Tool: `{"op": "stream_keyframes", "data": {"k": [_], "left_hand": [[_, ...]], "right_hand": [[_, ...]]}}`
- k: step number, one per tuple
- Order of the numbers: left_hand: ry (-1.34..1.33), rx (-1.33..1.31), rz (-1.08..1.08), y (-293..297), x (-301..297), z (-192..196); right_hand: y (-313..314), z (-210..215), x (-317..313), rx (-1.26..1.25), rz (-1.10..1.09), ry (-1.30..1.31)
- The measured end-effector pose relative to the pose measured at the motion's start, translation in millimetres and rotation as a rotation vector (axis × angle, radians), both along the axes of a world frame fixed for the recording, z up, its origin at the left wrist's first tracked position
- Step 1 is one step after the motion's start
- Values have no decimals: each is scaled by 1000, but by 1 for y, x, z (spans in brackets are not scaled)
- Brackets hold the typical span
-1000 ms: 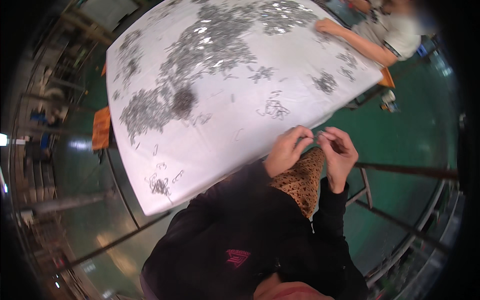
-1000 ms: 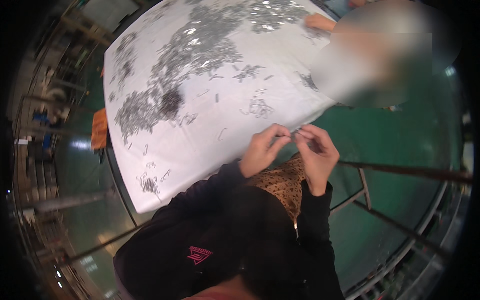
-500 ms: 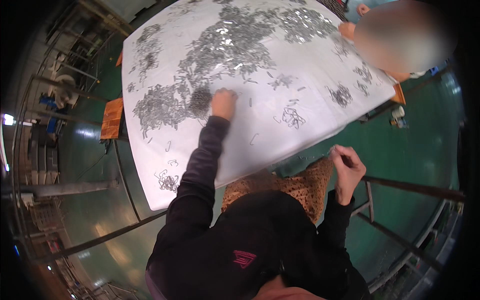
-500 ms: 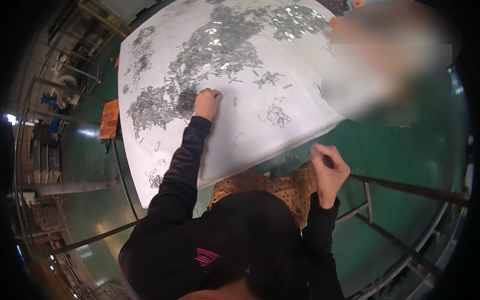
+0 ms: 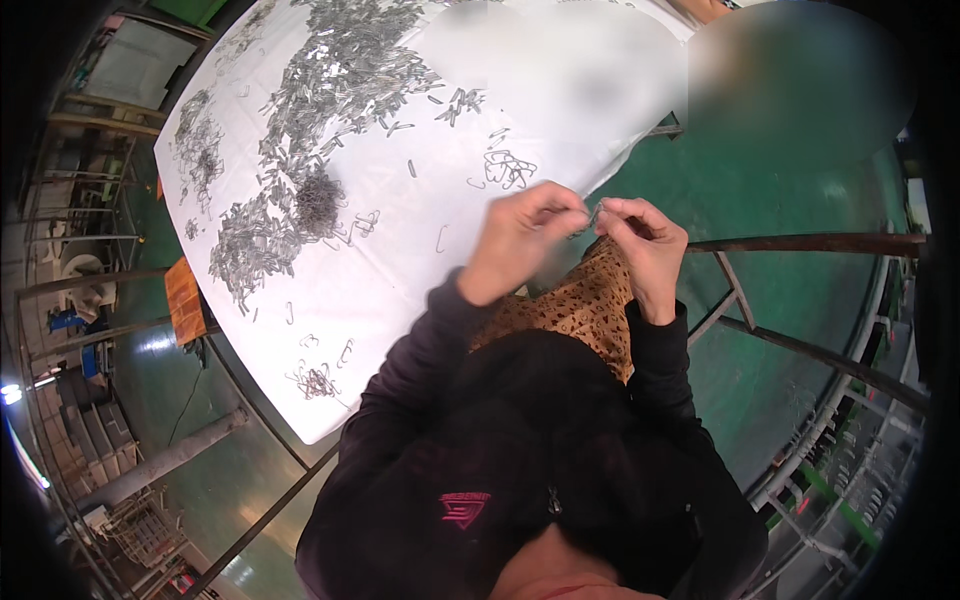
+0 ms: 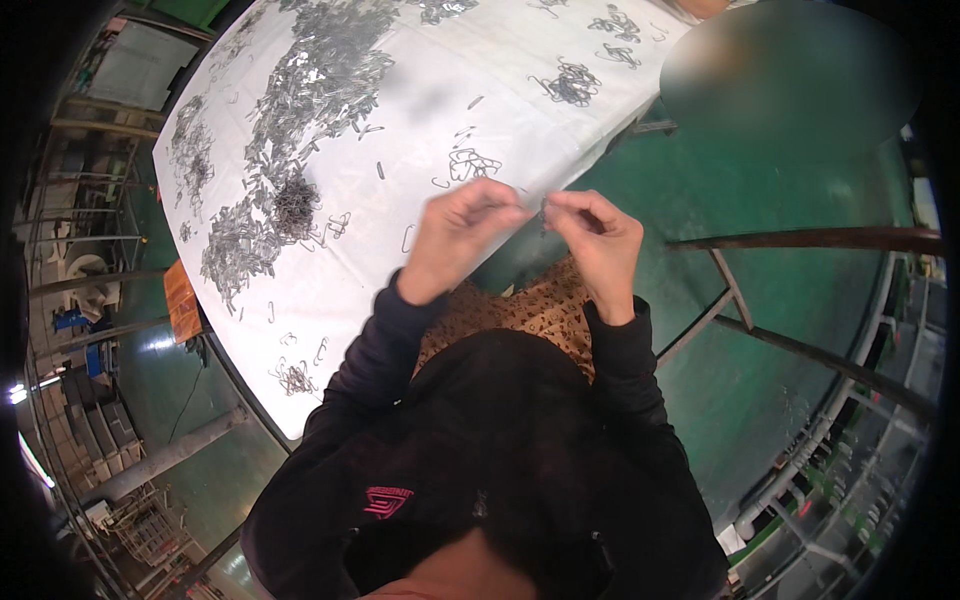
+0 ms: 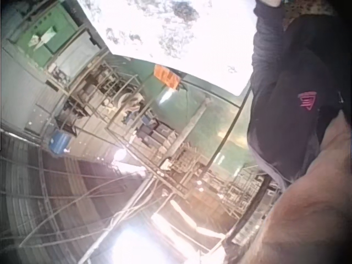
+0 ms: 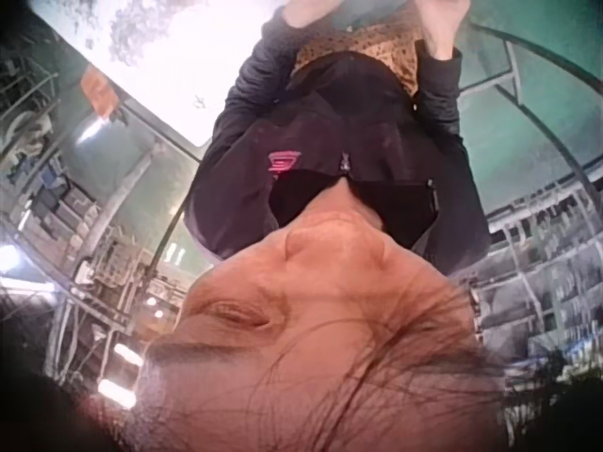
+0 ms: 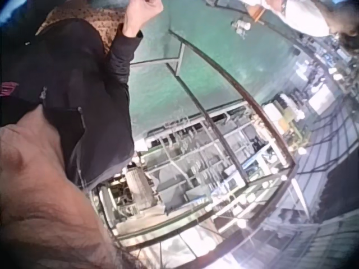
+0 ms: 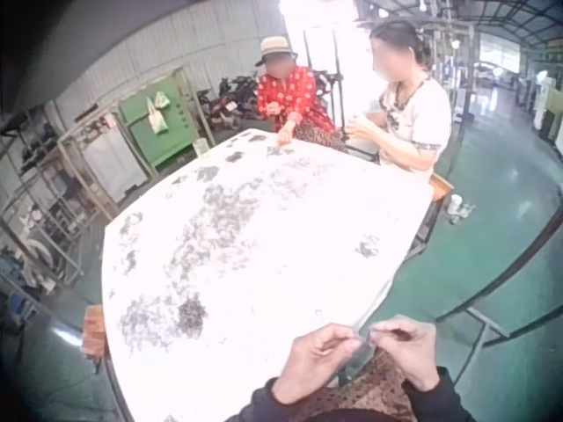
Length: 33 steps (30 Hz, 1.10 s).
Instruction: The person stands at a large white table and repeatedly picks up small silver metal clips, separating them by hand and placing them into piles. Other people are also working at the same table, performing similar sorting actions.
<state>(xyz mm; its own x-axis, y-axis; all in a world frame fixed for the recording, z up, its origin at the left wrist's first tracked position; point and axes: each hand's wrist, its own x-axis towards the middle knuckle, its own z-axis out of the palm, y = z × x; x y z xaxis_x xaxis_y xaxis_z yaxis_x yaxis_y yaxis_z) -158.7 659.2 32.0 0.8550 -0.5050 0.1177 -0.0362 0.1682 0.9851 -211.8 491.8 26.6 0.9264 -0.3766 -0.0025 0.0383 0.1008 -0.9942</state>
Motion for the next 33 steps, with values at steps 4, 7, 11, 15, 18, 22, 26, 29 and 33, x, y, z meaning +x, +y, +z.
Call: {"op": "stream_keyframes", "data": {"k": [4, 7, 11, 15, 18, 22, 26, 29, 33], "left_hand": [[-253, 156, 129, -18, -5, 0], [-218, 117, 145, -19, -7, -4], [-178, 138, 255, -18, -9, -6], [-86, 127, 266, -12, -19, -3], [-136, 246, 281, -5, -30, -1], [-118, 278, 258, 1, -41, 3], [-184, 208, 253, -4, -41, 0], [-166, 168, 241, -6, -41, -6], [-106, 166, 218, -8, -46, -5]], "right_hand": [[3, -2, -4, 28, 0, 10], [6, -3, -4, 2, 34, 8], [9, -2, -2, 5, 112, -54], [-3, -2, 15, 10, 105, -124], [-11, -15, 57, -176, 207, -167], [44, -66, 166, -843, 426, -342], [61, -108, 209, -1316, 563, -471], [54, -118, 214, -1326, 620, -433], [50, -107, 206, -1400, 676, -398]]}}
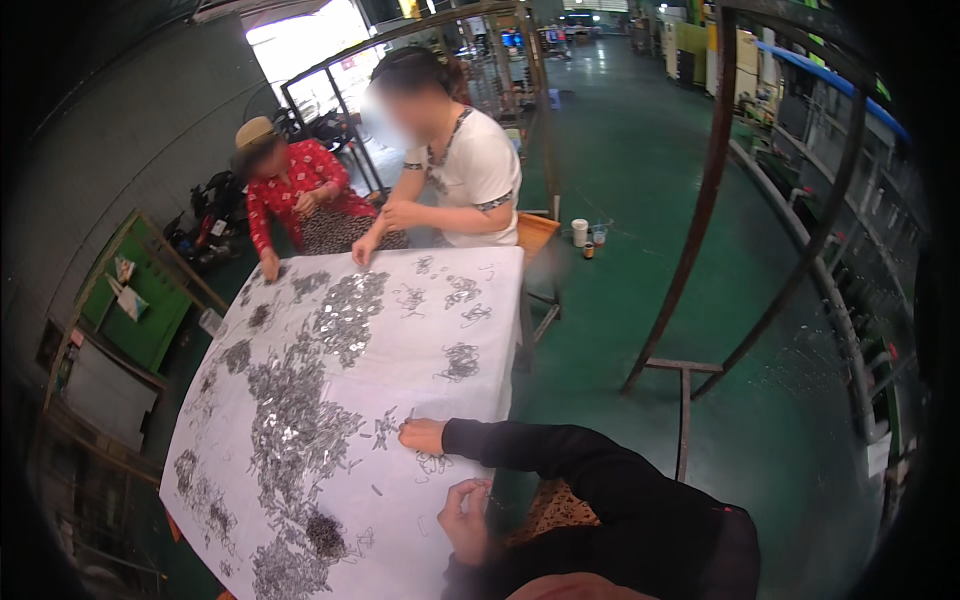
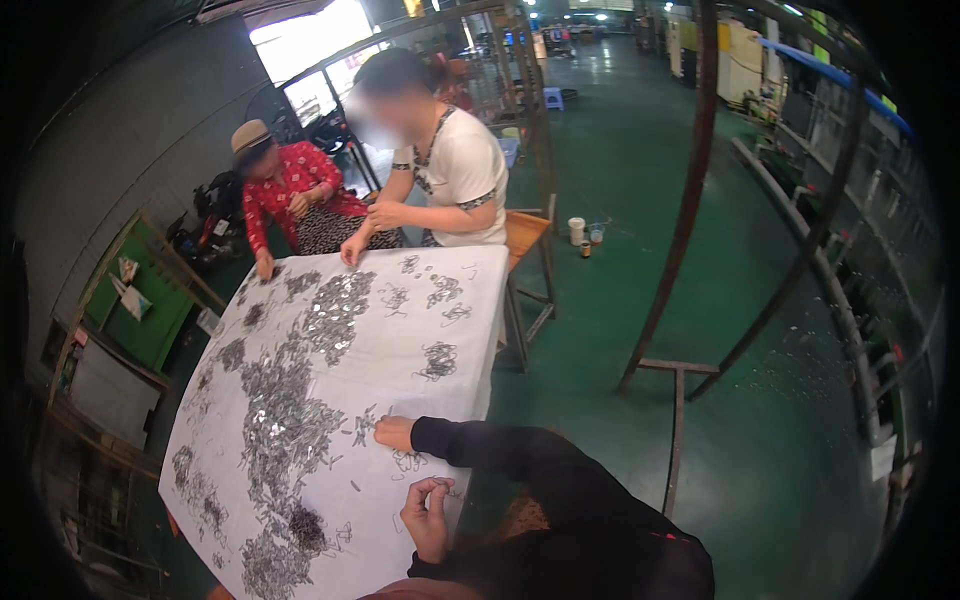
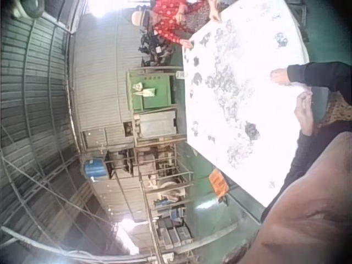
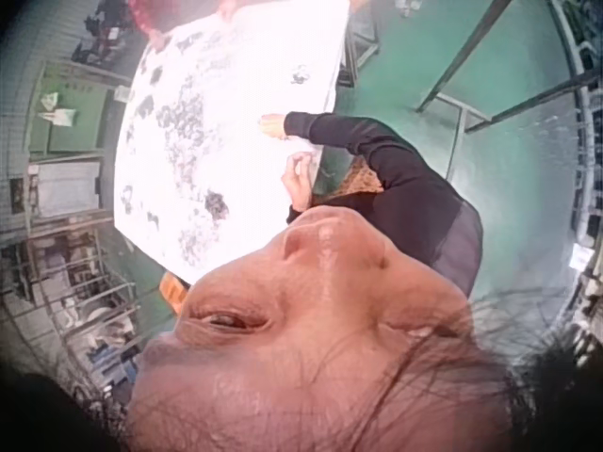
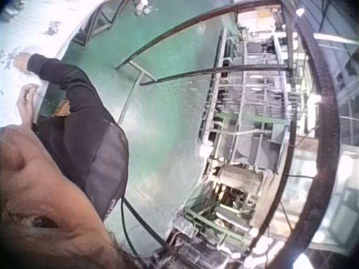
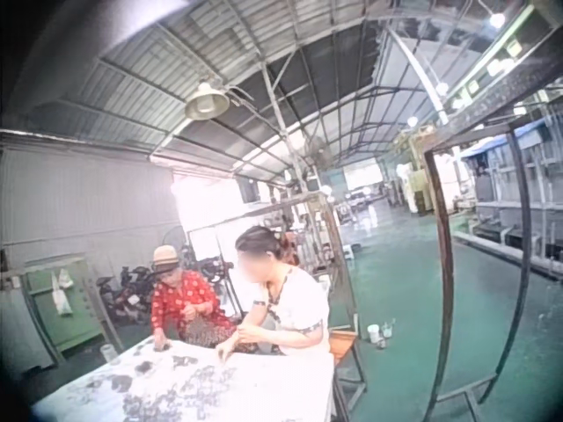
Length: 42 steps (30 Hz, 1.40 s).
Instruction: The person stands at a large white table and repeatedly picks up small silver metal clips, separating them by hand and placing them into piles. Other people are also working at the same table, performing similar sorting actions.
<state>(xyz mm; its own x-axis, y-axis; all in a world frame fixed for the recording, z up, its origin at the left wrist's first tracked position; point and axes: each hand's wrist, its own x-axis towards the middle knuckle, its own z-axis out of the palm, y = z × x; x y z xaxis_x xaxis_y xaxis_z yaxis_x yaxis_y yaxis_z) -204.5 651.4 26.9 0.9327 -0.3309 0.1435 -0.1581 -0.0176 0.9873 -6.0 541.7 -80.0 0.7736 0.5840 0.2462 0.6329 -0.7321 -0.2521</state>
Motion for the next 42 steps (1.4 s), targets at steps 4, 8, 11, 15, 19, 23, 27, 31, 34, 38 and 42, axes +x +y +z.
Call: {"op": "stream_keyframes", "data": {"k": [4, 8, 11, 15, 19, 23, 27, 31, 34, 38, 42], "left_hand": [[-52, -7, -31, -2, 0, 5], [-43, 1, -19, -3, 8, -4], [-84, -38, -3, -7, 19, -13], [-47, -21, -15, -16, 24, -8], [-123, 94, -18, -18, 23, 6], [-230, 99, 5, -12, 27, -2], [-238, 158, 2, -3, 24, -13], [-217, 119, 5, 5, 18, -17], [-260, 210, 222, 32, 19, -27], [-324, 611, 453, 133, 53, -54], [-269, 1014, 551, 206, 70, -76]], "right_hand": [[-15, 31, -25, 458, -248, 85], [-39, 67, -83, 1113, -316, 353], [-57, 92, -132, 1211, -358, 470], [-62, 123, -178, 1071, -462, 298], [-59, 138, -197, 984, -501, 162], [-57, 131, -204, 1143, -530, 268], [-48, 122, -203, 1254, -602, 238], [-42, 119, -201, 1311, -565, 290], [-40, 114, -198, 1327, -541, 331], [-43, 112, -198, 1305, -522, 333], [-44, 114, -199, 1296, -497, 359]]}}
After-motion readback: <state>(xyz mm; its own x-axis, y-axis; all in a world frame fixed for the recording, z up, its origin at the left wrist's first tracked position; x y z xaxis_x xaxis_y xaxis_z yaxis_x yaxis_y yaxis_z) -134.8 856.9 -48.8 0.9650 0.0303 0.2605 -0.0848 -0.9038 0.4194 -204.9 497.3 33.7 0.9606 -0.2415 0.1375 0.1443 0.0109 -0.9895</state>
